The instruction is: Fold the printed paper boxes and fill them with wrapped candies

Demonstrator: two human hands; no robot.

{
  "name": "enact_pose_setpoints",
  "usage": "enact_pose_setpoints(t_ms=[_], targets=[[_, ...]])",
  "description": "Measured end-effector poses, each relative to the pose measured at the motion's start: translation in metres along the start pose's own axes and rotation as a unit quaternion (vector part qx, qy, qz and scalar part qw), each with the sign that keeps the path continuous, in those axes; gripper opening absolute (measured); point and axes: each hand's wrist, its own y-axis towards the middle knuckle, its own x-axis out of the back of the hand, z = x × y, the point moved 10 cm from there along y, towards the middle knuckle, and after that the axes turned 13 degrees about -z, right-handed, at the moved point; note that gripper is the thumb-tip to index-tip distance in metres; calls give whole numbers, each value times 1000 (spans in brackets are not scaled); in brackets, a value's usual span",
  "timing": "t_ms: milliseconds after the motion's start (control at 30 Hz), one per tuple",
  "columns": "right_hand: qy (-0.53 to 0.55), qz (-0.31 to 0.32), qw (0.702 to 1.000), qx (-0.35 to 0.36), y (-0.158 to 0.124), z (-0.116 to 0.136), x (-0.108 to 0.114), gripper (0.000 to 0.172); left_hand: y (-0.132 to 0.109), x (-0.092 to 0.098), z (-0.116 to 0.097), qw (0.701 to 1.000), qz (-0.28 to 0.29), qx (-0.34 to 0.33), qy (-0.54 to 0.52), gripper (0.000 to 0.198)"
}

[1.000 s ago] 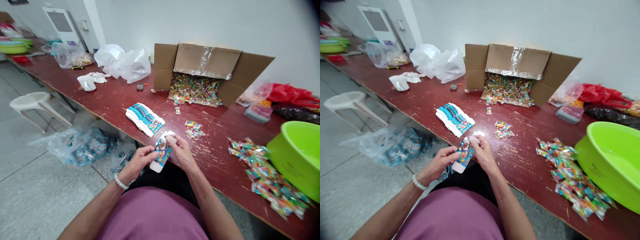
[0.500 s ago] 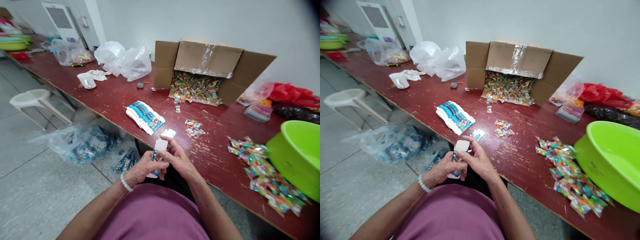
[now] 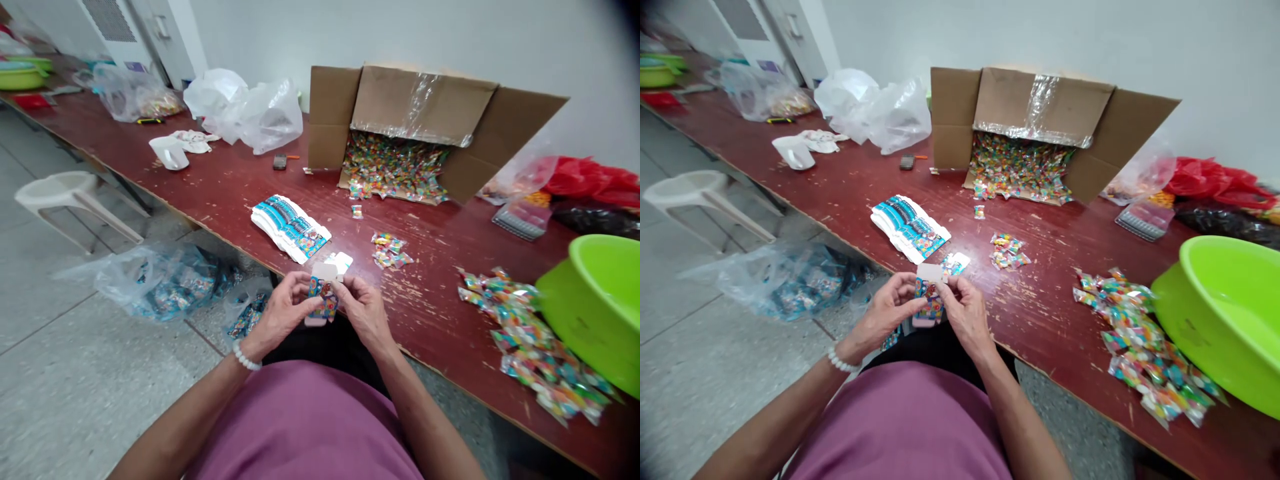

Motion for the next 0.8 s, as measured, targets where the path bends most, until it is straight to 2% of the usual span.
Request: enact_pose_setpoints(t_ms=[100, 200, 333, 467, 533, 667, 733, 800], targets=[[50, -30, 998, -19, 1, -1, 1, 47, -5, 13, -13, 997, -62, -43, 23, 67], [88, -38, 995, -11, -2, -1, -2, 41, -13, 13, -21, 993, -71, -72, 61, 66], [72, -30, 997, -1, -4, 0, -3, 27, -9, 11, -24, 994, -41, -69, 80, 44], [60, 19, 995, -78, 4, -10, -12, 35, 3, 13, -32, 997, 13, -42, 67, 29], [77, 46, 992, -94, 10, -8, -21, 36, 7, 16, -42, 996, 37, -44, 66, 26], [99, 101, 989, -35, 17, 16, -42, 38, 11, 23, -63, 989, 74, -74, 103, 26], [75, 121, 990, 6, 15, 26, -49, 29, 11, 30, -69, 990, 62, -87, 90, 33], [46, 106, 992, 49, 14, 32, -49, 25, 13, 37, -68, 995, 38, -77, 51, 45]])
